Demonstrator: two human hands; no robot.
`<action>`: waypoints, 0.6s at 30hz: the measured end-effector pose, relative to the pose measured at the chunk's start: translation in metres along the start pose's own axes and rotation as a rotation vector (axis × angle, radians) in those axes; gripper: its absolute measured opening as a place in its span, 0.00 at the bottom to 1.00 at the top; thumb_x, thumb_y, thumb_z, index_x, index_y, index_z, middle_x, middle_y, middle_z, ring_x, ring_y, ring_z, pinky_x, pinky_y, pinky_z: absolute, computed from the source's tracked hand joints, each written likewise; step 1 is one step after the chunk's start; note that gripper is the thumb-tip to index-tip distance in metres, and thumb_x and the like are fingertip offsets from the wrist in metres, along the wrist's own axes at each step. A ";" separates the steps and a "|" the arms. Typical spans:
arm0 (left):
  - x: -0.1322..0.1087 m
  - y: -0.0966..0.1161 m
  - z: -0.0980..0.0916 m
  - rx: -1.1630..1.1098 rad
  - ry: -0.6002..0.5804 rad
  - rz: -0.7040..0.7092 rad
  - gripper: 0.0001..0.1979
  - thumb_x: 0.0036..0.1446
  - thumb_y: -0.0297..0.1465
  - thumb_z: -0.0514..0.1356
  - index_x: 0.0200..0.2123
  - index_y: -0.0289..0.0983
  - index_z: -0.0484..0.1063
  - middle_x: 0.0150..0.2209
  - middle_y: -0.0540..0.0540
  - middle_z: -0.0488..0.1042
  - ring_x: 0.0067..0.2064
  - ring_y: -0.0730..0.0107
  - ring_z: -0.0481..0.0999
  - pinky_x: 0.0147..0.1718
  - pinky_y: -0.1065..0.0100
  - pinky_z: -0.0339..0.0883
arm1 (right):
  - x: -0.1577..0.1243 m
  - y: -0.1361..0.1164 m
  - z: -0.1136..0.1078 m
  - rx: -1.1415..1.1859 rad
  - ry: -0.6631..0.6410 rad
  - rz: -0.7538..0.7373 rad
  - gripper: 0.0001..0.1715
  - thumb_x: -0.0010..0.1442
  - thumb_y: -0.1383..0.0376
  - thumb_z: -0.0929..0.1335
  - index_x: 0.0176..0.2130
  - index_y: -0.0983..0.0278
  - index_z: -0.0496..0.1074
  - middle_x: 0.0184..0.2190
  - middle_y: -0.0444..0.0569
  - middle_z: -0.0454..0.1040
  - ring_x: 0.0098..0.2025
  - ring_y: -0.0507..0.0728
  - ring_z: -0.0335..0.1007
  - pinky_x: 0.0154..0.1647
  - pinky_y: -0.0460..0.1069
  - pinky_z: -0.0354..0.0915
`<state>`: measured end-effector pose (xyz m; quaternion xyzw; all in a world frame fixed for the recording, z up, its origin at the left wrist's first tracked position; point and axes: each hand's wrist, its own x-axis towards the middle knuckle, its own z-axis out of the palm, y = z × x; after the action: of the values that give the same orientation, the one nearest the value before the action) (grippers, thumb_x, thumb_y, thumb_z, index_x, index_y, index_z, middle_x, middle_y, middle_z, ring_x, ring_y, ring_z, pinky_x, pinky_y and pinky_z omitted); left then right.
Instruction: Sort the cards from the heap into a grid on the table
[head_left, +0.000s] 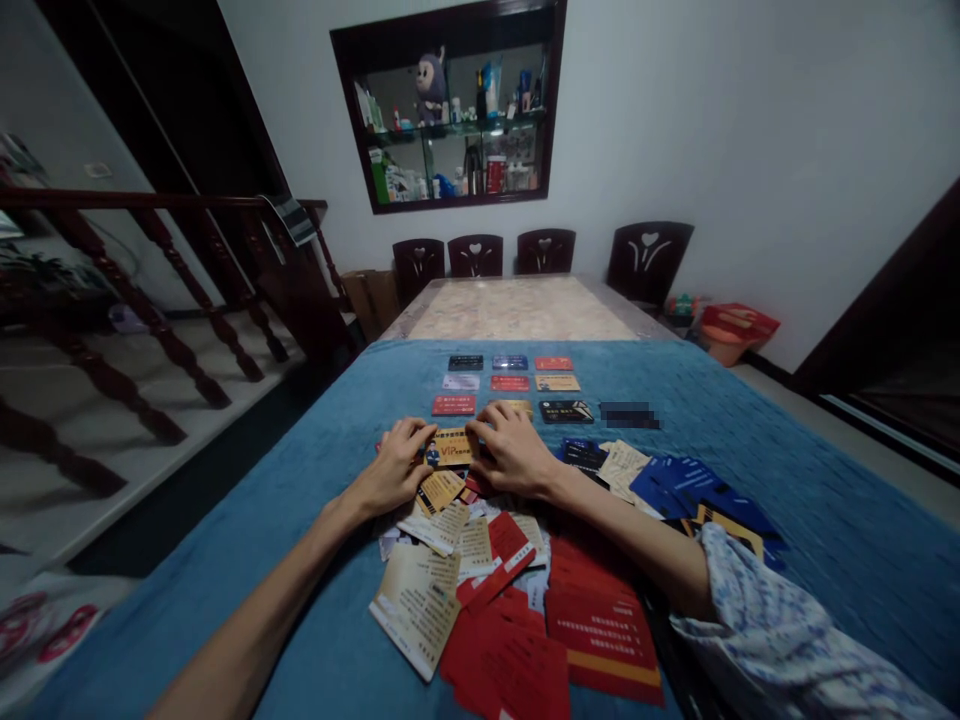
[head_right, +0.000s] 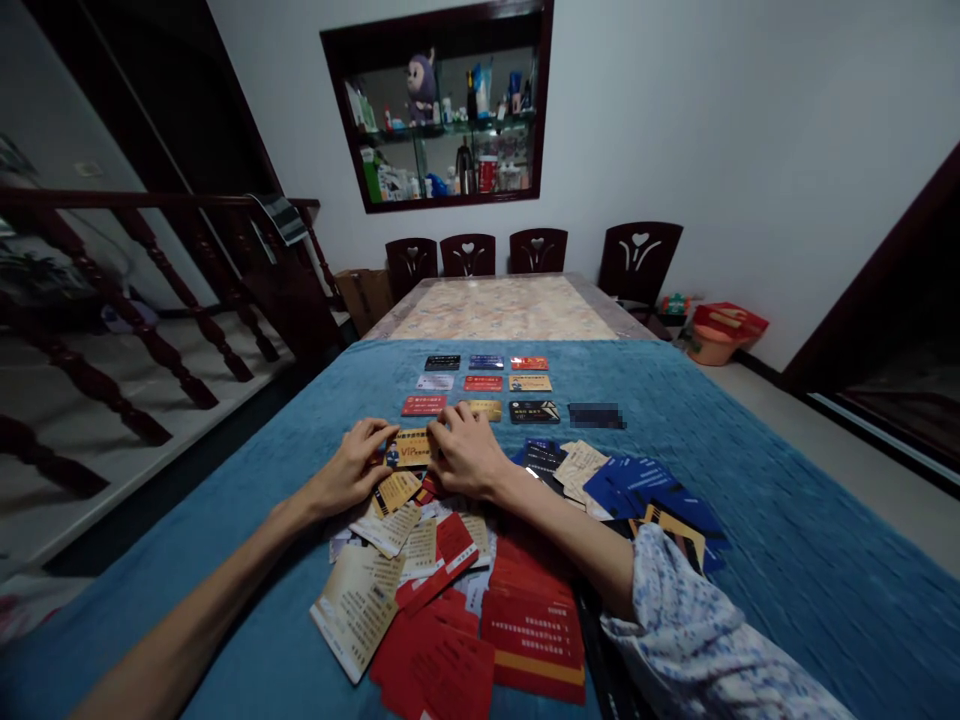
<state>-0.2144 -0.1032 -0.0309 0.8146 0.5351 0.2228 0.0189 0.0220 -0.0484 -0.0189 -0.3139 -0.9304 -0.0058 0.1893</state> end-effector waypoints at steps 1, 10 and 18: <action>0.000 0.001 0.000 -0.002 -0.002 0.000 0.26 0.55 0.25 0.59 0.59 0.37 0.66 0.53 0.38 0.67 0.56 0.53 0.66 0.57 0.48 0.61 | 0.001 0.000 -0.001 -0.001 -0.012 0.004 0.24 0.58 0.58 0.70 0.52 0.65 0.71 0.51 0.59 0.69 0.53 0.65 0.57 0.47 0.57 0.57; 0.006 0.007 -0.003 -0.011 -0.088 -0.025 0.24 0.56 0.27 0.59 0.57 0.39 0.67 0.52 0.40 0.68 0.53 0.55 0.66 0.55 0.49 0.62 | 0.004 0.004 -0.013 -0.021 -0.111 0.021 0.23 0.57 0.56 0.72 0.49 0.65 0.73 0.49 0.57 0.70 0.53 0.65 0.59 0.47 0.57 0.59; 0.020 0.016 -0.010 -0.011 -0.164 -0.013 0.22 0.55 0.27 0.60 0.55 0.39 0.69 0.50 0.41 0.69 0.52 0.56 0.66 0.52 0.53 0.62 | 0.001 0.020 -0.023 -0.017 -0.147 0.005 0.21 0.55 0.54 0.73 0.46 0.62 0.76 0.48 0.56 0.71 0.52 0.65 0.60 0.47 0.58 0.60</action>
<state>-0.1977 -0.0944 -0.0106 0.8267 0.5356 0.1583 0.0686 0.0406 -0.0348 0.0004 -0.3175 -0.9409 0.0097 0.1175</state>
